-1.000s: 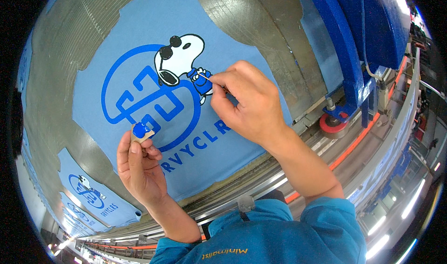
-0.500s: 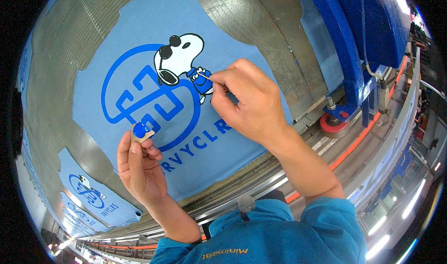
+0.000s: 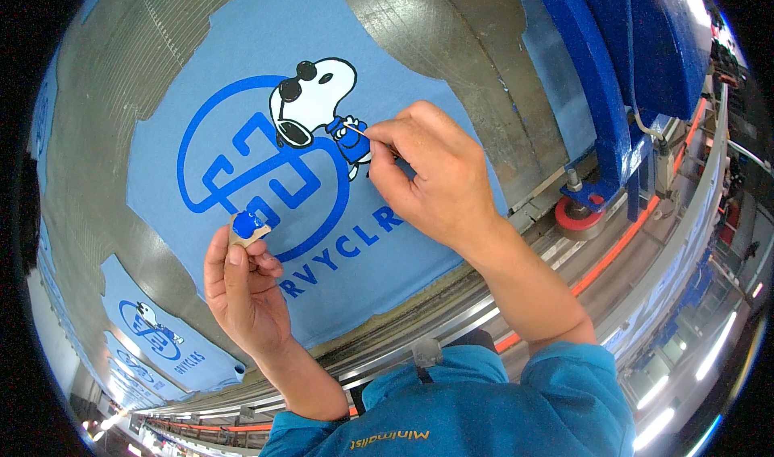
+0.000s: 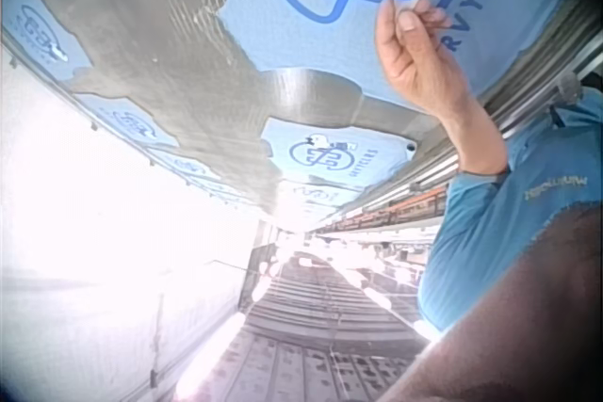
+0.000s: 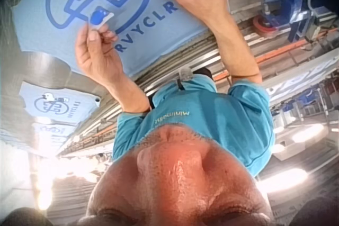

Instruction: The person hand-paints a blue graphic on a light blue t-shirt using a small brush and a wooden palette. They carefully fill in details of a cartoon character and logo on the shirt, which is positioned on a moving conveyor belt in a factory setting.

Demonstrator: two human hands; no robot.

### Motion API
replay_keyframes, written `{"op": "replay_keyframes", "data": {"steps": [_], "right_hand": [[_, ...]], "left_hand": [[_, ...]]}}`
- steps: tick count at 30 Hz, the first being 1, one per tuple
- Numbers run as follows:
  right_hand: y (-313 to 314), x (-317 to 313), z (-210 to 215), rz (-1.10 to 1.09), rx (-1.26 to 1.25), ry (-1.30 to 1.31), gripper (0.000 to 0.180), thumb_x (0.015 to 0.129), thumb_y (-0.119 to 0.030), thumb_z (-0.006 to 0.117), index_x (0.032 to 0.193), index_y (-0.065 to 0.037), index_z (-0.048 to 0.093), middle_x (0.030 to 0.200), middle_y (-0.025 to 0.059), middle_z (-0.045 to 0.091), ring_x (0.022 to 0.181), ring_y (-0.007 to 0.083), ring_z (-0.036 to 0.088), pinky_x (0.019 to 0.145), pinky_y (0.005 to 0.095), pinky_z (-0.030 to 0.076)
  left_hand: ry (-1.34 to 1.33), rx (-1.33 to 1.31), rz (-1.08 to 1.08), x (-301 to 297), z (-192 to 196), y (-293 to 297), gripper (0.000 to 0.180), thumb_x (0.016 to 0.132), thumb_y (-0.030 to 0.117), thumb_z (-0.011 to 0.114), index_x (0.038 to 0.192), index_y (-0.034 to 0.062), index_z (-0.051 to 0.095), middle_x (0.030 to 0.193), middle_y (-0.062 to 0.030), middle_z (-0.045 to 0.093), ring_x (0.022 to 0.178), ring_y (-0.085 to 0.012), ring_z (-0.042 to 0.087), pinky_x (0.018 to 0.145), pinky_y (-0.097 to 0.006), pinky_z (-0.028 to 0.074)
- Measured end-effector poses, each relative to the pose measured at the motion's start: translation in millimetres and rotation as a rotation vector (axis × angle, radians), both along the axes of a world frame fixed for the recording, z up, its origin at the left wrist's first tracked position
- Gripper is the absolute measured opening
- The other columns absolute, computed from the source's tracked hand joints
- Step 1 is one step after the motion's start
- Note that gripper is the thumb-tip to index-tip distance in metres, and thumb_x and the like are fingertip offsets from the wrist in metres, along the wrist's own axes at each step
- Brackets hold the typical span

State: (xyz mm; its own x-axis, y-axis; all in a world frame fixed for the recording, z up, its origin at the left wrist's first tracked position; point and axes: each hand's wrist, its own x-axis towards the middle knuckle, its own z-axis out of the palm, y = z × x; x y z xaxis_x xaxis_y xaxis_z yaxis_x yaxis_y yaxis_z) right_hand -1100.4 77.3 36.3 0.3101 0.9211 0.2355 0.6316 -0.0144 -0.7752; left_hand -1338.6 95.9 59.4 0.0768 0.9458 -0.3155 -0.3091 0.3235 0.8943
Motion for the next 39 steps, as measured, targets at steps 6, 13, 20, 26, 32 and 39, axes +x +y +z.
{"op": "replay_keyframes", "data": {"steps": [6, 13, 20, 26, 32, 39], "right_hand": [[-0.6, 0.2, 4.8, -0.036, -0.027, 0.092, 0.012, 0.086, 0.006, 0.072, 0.096, 0.000, 0.075, 0.086, 0.0047, 0.066, 0.067, 0.0082, 0.060, 0.058, 0.0220, 0.047], [2.4, 4.3, 8.1, 0.029, 0.189, 0.098, 0.012, 0.086, 0.004, 0.073, 0.097, 0.001, 0.071, 0.093, 0.0121, 0.067, 0.077, 0.0205, 0.064, 0.066, 0.0289, 0.052], [8.8, -15.6, -0.4, 0.262, 0.302, 0.226, 0.013, 0.088, 0.007, 0.066, 0.100, 0.002, 0.063, 0.094, 0.0126, 0.064, 0.087, 0.0298, 0.064, 0.093, 0.0426, 0.056], [13.3, -21.0, -4.2, 0.303, 0.279, 0.095, 0.010, 0.092, 0.007, 0.059, 0.101, 0.003, 0.060, 0.091, 0.0135, 0.064, 0.087, 0.0270, 0.063, 0.101, 0.0547, 0.054], [5.1, -26.7, 2.4, 0.129, 0.252, 0.261, 0.013, 0.086, 0.007, 0.067, 0.098, 0.003, 0.065, 0.094, 0.0162, 0.065, 0.089, 0.0294, 0.067, 0.093, 0.0436, 0.056], [-31.9, -75.9, 32.3, 0.440, 0.077, 0.854, 0.010, 0.093, 0.002, 0.063, 0.102, 0.001, 0.061, 0.099, 0.0125, 0.065, 0.091, 0.0240, 0.066, 0.083, 0.0370, 0.055]], "left_hand": [[-0.006, -0.005, 0.003, 0.9, 0.8, 0.1, 0.030, 0.104, 0.007, 0.058, 0.132, -0.0034, 0.061, 0.098, -0.0179, 0.075, 0.078, -0.0167, 0.071, 0.065, -0.027, 0.059], [0.006, -0.005, 0.000, 0.2, 0.7, -0.7, 0.032, 0.104, 0.007, 0.058, 0.134, -0.0042, 0.060, 0.100, -0.0181, 0.075, 0.077, -0.0168, 0.070, 0.065, -0.027, 0.058], [-0.011, -0.018, 0.012, 0.3, 2.6, 0.9, 0.031, 0.104, 0.007, 0.058, 0.134, -0.0039, 0.060, 0.100, -0.0178, 0.075, 0.077, -0.0173, 0.069, 0.066, -0.028, 0.057], [-0.019, -0.039, 0.027, -1.8, 5.1, 1.9, 0.031, 0.104, 0.007, 0.058, 0.133, -0.0031, 0.061, 0.100, -0.0168, 0.074, 0.078, -0.0171, 0.069, 0.066, -0.028, 0.057], [-0.035, -0.052, 0.032, -4.2, 7.0, 2.3, 0.030, 0.104, 0.007, 0.058, 0.133, -0.0017, 0.062, 0.101, -0.0165, 0.074, 0.078, -0.0172, 0.069, 0.067, -0.028, 0.056], [-0.214, -0.042, 0.168, 4.0, 6.7, 1.2, 0.032, 0.105, 0.009, 0.055, 0.136, -0.0024, 0.056, 0.101, -0.0160, 0.073, 0.082, -0.0179, 0.069, 0.072, -0.032, 0.057]]}}
